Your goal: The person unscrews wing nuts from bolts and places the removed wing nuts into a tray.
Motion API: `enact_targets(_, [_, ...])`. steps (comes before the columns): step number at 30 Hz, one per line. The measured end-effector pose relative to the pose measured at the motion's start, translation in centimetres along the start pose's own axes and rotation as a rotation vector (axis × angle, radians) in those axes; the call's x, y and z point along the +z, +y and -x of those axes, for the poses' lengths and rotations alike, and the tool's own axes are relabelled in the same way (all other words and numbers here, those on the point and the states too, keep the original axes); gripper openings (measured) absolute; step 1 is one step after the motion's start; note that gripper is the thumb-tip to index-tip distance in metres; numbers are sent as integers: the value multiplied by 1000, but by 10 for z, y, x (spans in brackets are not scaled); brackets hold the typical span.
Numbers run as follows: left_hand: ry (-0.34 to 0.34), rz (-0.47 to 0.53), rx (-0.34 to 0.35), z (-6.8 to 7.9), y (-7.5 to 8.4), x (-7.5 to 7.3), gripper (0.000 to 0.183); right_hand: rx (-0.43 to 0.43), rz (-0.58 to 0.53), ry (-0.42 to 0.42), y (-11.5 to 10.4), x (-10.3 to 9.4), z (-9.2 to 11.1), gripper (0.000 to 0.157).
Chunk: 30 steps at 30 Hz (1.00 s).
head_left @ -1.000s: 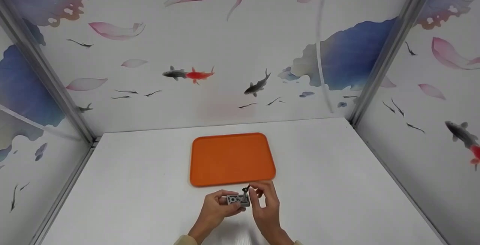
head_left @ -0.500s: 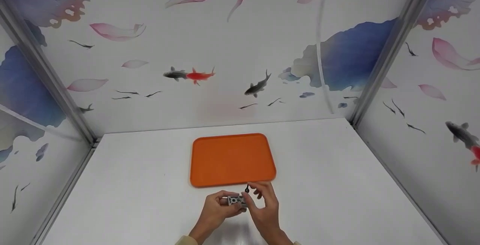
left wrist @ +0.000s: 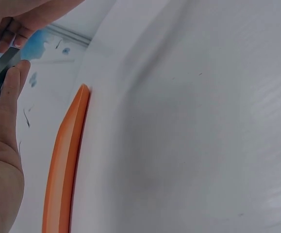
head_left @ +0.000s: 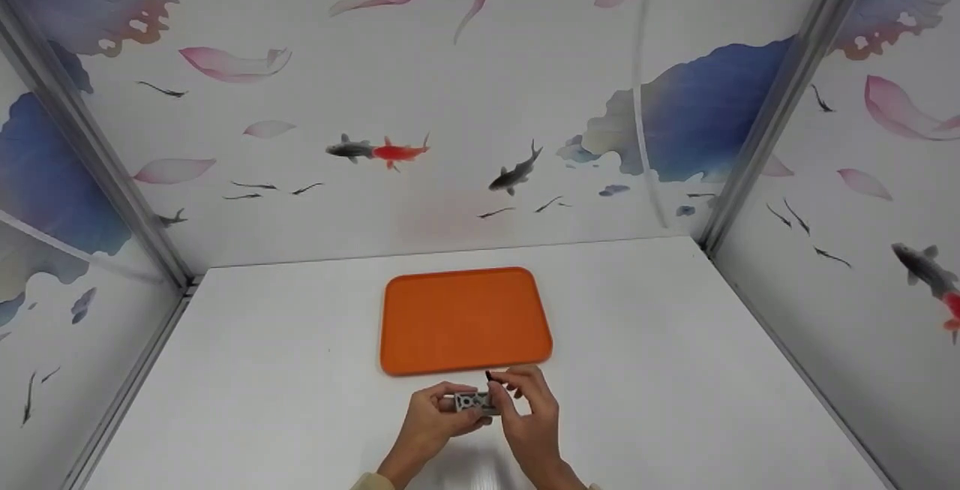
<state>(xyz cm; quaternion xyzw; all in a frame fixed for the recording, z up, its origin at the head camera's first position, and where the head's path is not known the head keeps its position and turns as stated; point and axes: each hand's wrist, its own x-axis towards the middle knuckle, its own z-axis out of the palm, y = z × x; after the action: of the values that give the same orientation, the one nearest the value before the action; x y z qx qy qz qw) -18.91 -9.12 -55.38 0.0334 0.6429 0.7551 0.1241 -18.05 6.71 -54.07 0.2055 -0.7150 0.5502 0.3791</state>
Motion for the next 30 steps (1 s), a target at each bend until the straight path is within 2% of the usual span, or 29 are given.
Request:
enact_targets(5, [13,-1,-9,-2,-1,-1,43,54,47,8,-3,-2,-2,21])
enact_targets(10, [26,-21,-23,-2,-2,-1,42,53,79,23,-3,-2,-3,23])
enact_targets(19, [42,-149,-45,-3,-5,-3,41,41,48,-17,1,-6,-4,20])
enact_targets(25, [77,-208,-72,-5,-10,-2,40,41,73,-43,25,-6,-1,23])
enact_targets(30, [97,-234,-95,-8,-21,-5,39,15,126,-30,43,-8,-7,23])
